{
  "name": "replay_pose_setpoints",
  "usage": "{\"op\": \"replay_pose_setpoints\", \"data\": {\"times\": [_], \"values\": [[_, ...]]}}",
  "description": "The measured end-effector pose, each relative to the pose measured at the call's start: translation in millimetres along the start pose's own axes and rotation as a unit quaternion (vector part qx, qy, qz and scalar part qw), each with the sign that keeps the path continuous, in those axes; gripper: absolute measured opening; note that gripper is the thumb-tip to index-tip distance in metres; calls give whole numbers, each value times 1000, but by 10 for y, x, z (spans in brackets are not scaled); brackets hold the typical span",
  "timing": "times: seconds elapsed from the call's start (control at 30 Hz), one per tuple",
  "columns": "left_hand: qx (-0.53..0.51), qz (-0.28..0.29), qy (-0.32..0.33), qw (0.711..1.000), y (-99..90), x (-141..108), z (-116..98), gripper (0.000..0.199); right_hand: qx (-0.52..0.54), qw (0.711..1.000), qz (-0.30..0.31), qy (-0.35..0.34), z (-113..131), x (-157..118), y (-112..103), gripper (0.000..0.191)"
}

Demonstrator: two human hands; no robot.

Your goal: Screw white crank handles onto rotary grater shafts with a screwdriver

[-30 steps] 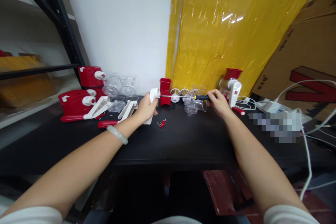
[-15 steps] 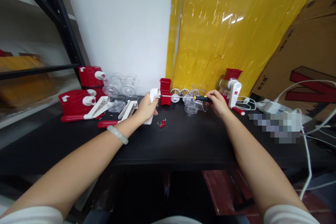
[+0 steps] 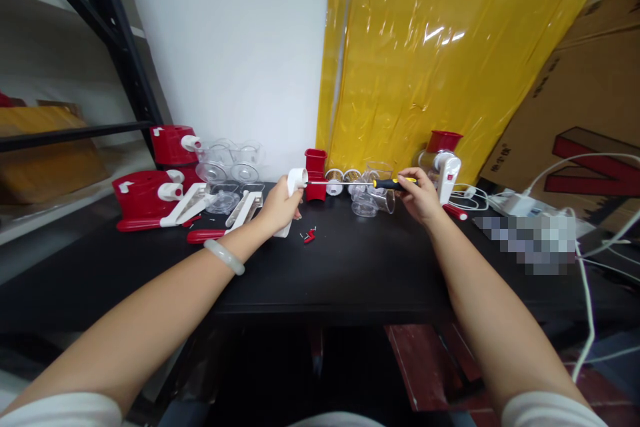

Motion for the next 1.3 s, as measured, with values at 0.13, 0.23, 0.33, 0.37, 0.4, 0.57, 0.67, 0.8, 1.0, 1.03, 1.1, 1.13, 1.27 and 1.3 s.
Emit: {"op": "replay_pose_setpoints", "data": {"times": [0.13,0.23,0.33,0.37,0.4,0.57,0.67,0.8,1.0,1.03,1.1,1.13,1.27,1.3], "values": [[18,6,1,1000,-1,-17,-30,15,51,999,-10,9,42,-27,58,47],[24,4,1,1000,-2,-23,-33,15,-19,999,-32,31,12,-14,34,54],[28,1,9,1000,-4,-19,-18,15,-92,993,-54,42,-33,1,-9,58],[28,0,10,1000,-5,-17,-11,15,-98,993,-52,38,-42,4,-16,56],[27,1,10,1000,-5,-14,-4,15,-94,994,-45,32,-47,7,-18,55],[9,-1,10,1000,-12,-3,4,16,-50,999,-4,16,-41,11,0,48],[14,-12,7,1000,-22,-4,-11,16,-35,999,6,20,-30,6,5,48],[16,-12,-3,1000,-26,-11,-29,19,-7,999,27,36,-8,-8,-2,47],[13,-14,-9,1000,-20,-7,-19,21,19,997,53,43,36,-43,-11,42],[13,-15,-7,1000,-19,-7,-18,21,23,997,53,44,39,-48,-13,40],[13,-13,-2,1000,-15,-8,-19,19,26,998,51,41,39,-49,-18,36],[12,-11,0,1000,-12,-10,-22,18,25,998,49,38,36,-44,-20,34],[9,-6,0,1000,-5,-19,-28,16,11,999,20,25,-1,-1,-36,32],[11,-6,-1,1000,-5,-20,-27,16,-3,1000,9,22,-12,9,-39,33]]}}
Point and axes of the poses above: each hand's wrist, its own x-axis towards the middle knuckle, its own y-axis out of the palm, z = x × y, the point moved 2 cm from there along x, towards the middle knuckle, and after that the axes turned 8 degrees about y, right-handed, at the moved point
